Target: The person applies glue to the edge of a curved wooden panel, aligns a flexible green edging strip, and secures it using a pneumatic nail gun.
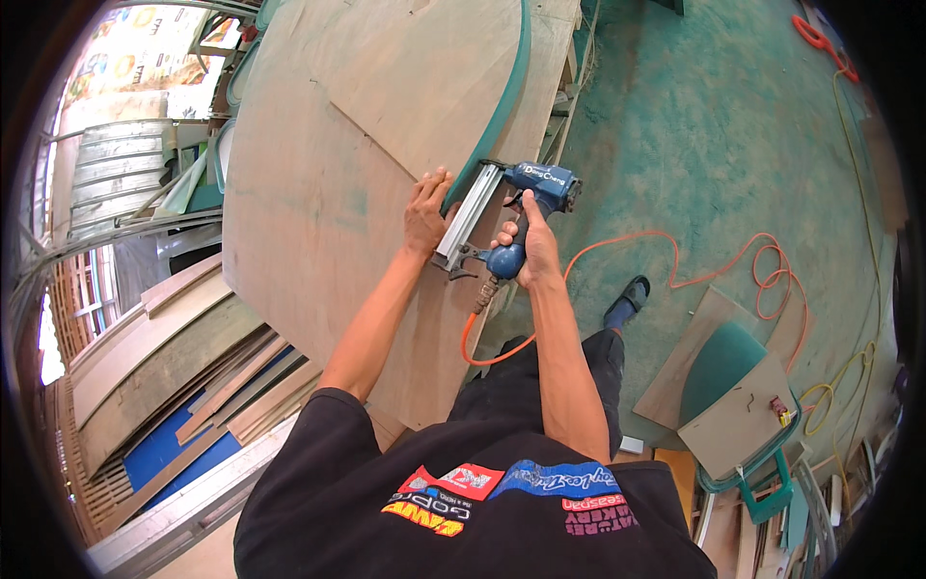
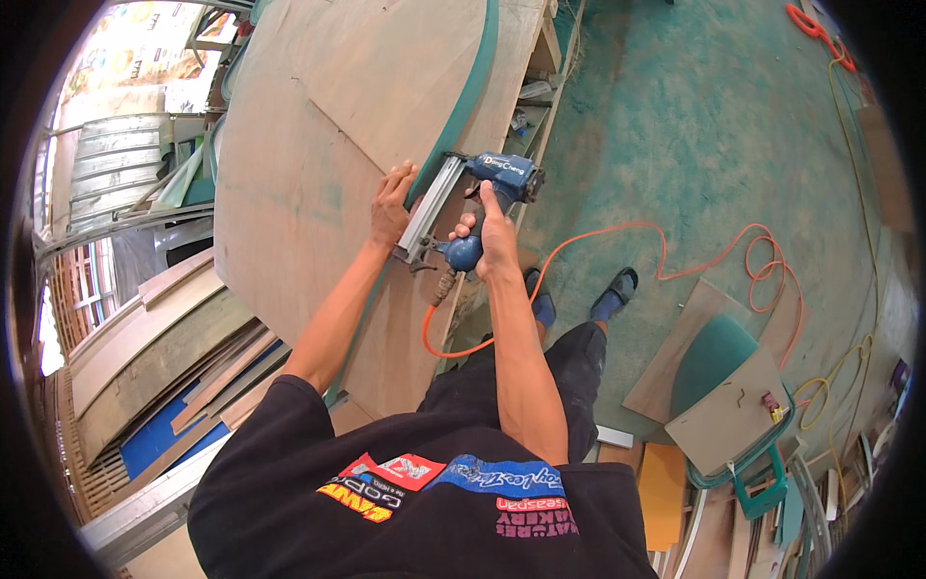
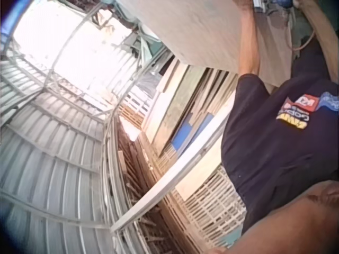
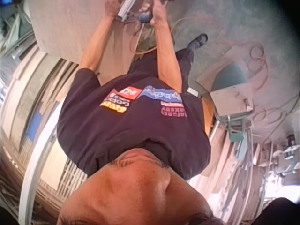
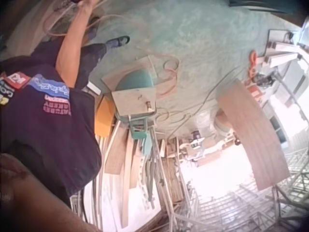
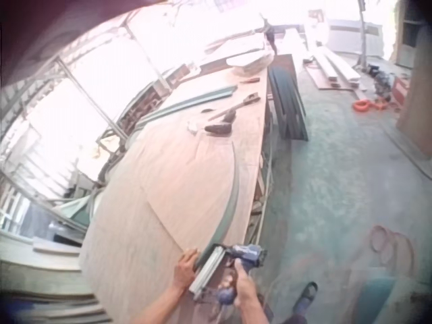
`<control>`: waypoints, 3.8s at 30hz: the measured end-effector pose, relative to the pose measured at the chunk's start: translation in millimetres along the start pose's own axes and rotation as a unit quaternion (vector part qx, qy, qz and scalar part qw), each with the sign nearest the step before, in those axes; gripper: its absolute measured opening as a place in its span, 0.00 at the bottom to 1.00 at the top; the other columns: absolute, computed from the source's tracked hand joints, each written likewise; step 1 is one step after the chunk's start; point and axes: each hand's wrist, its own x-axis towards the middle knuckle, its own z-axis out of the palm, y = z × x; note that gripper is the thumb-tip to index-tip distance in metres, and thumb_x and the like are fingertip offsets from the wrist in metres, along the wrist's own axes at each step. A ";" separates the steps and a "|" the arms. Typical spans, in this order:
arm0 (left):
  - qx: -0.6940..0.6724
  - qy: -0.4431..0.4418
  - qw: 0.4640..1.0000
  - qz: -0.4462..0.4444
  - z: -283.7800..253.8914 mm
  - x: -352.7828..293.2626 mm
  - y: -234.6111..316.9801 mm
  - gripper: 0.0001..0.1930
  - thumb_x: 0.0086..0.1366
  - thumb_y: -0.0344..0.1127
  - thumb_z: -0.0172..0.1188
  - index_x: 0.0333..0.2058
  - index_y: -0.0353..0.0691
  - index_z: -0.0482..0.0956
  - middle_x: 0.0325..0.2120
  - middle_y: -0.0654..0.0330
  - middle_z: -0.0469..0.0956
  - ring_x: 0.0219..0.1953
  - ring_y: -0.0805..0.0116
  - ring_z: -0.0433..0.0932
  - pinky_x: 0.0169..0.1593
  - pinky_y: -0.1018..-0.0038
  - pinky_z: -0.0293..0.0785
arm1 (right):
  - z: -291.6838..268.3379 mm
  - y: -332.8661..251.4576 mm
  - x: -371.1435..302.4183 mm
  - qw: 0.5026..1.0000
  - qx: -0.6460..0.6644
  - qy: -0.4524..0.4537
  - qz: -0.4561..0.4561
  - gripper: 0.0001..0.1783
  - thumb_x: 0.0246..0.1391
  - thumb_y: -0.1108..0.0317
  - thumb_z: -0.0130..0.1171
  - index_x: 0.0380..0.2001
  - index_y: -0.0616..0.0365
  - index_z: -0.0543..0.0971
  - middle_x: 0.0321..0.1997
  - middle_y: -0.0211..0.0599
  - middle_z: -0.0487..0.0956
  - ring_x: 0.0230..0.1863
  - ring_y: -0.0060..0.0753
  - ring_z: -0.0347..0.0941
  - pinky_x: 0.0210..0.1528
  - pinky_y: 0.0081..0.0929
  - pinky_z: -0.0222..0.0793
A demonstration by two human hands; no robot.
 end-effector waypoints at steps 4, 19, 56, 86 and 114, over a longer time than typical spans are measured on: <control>-0.012 0.001 0.999 0.042 0.1 5.9 -7.3 0.25 0.61 0.38 0.63 0.57 0.36 0.78 0.59 0.48 0.76 0.61 0.48 0.73 0.67 0.59 0.68 | 6.6 -2.0 -5.6 0.997 0.073 -0.032 0.007 0.16 0.67 0.54 0.59 0.43 0.57 0.75 0.19 0.22 0.71 0.23 0.21 0.73 0.34 0.32 0.79; -0.038 0.099 0.993 0.054 -1.9 -0.8 5.4 0.24 0.59 0.38 0.63 0.52 0.31 0.80 0.51 0.47 0.81 0.53 0.53 0.80 0.65 0.58 0.71 | 42.4 31.3 -14.8 0.973 0.219 0.071 0.017 0.12 0.69 0.59 0.57 0.37 0.55 0.75 0.17 0.19 0.67 0.18 0.16 0.67 0.32 0.26 0.73; -0.056 0.009 0.998 -0.005 -21.1 5.8 12.2 0.26 0.55 0.28 0.68 0.55 0.30 0.79 0.56 0.46 0.77 0.58 0.46 0.73 0.65 0.58 0.69 | -16.2 23.8 6.2 0.977 -0.166 0.048 -0.122 0.22 0.62 0.53 0.67 0.45 0.63 0.80 0.17 0.25 0.70 0.15 0.22 0.68 0.24 0.28 0.72; -0.046 0.016 0.999 -0.002 -21.0 5.8 15.3 0.26 0.56 0.26 0.68 0.55 0.30 0.78 0.55 0.45 0.77 0.58 0.45 0.74 0.64 0.57 0.69 | -10.5 31.4 4.4 0.980 -0.148 0.042 -0.127 0.22 0.63 0.53 0.67 0.46 0.62 0.78 0.17 0.23 0.68 0.15 0.21 0.66 0.24 0.27 0.71; 0.066 -0.020 0.983 -0.168 -34.3 -52.4 20.8 0.25 0.61 0.36 0.69 0.55 0.33 0.77 0.57 0.49 0.78 0.57 0.47 0.76 0.57 0.60 0.77 | -19.4 39.2 -5.9 0.982 -0.161 0.009 -0.096 0.24 0.64 0.49 0.64 0.48 0.60 0.77 0.17 0.23 0.67 0.17 0.21 0.68 0.27 0.27 0.74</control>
